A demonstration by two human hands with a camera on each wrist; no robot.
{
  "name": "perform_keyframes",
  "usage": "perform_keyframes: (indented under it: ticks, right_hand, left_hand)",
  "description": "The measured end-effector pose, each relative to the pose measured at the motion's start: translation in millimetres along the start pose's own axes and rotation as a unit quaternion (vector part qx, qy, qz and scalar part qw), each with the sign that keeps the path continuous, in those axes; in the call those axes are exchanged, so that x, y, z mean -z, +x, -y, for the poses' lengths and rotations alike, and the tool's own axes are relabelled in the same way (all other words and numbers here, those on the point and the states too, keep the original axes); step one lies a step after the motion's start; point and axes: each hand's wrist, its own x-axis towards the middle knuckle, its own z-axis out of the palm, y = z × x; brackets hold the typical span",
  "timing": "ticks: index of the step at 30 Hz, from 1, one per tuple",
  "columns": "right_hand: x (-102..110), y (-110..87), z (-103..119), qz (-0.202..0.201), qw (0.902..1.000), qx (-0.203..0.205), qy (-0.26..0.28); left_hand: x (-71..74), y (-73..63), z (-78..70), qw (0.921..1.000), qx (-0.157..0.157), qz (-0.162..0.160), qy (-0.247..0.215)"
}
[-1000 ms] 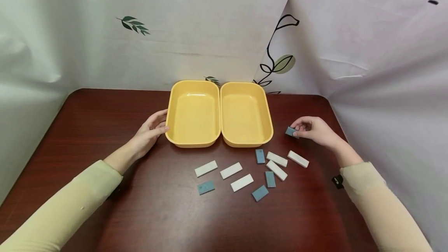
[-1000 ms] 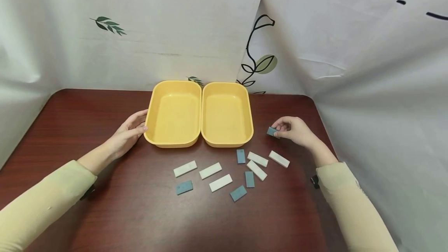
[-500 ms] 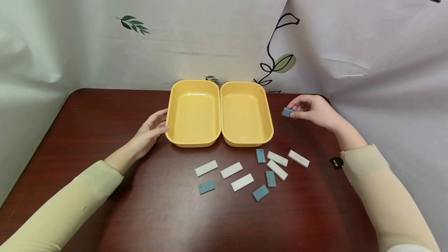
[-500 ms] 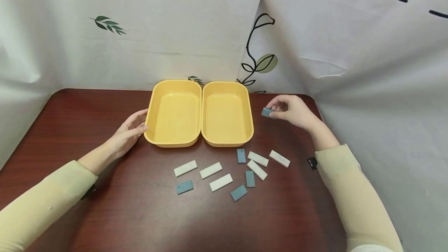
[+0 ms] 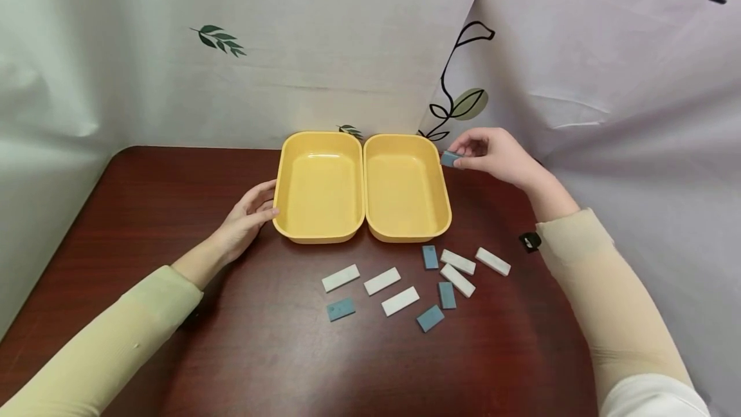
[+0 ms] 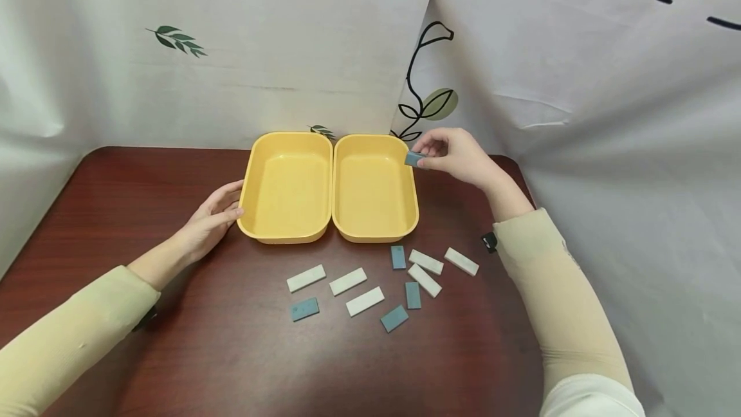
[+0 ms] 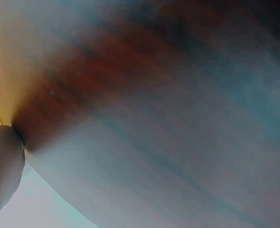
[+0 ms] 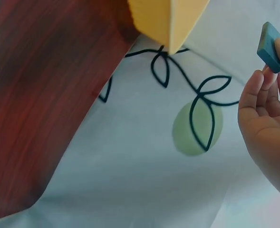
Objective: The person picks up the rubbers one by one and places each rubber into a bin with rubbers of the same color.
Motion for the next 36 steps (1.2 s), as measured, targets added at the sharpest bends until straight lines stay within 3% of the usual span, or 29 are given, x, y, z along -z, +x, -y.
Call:
perform_keyframes:
  ticks: [8, 18, 36]
  right_hand:
    - [-13.5, 28.8, 19.3, 0.018, 0.9996, 0.002, 0.021]
    - [-32.4, 64.1, 40.3, 0.043, 0.9987, 0.025, 0.008]
    - [-82.0, 113.3, 67.2, 0.073, 0.9942, 0.054, 0.058]
  left_hand:
    - [1.6, 0.0, 0.3, 1.0000, 0.006, 0.000, 0.005]
    - [-0.8, -0.1, -0.6, 1.0000, 0.004, 0.002, 0.008]
    - [-2.1, -0.1, -2.1, 0.9996, 0.020, -0.004, 0.021]
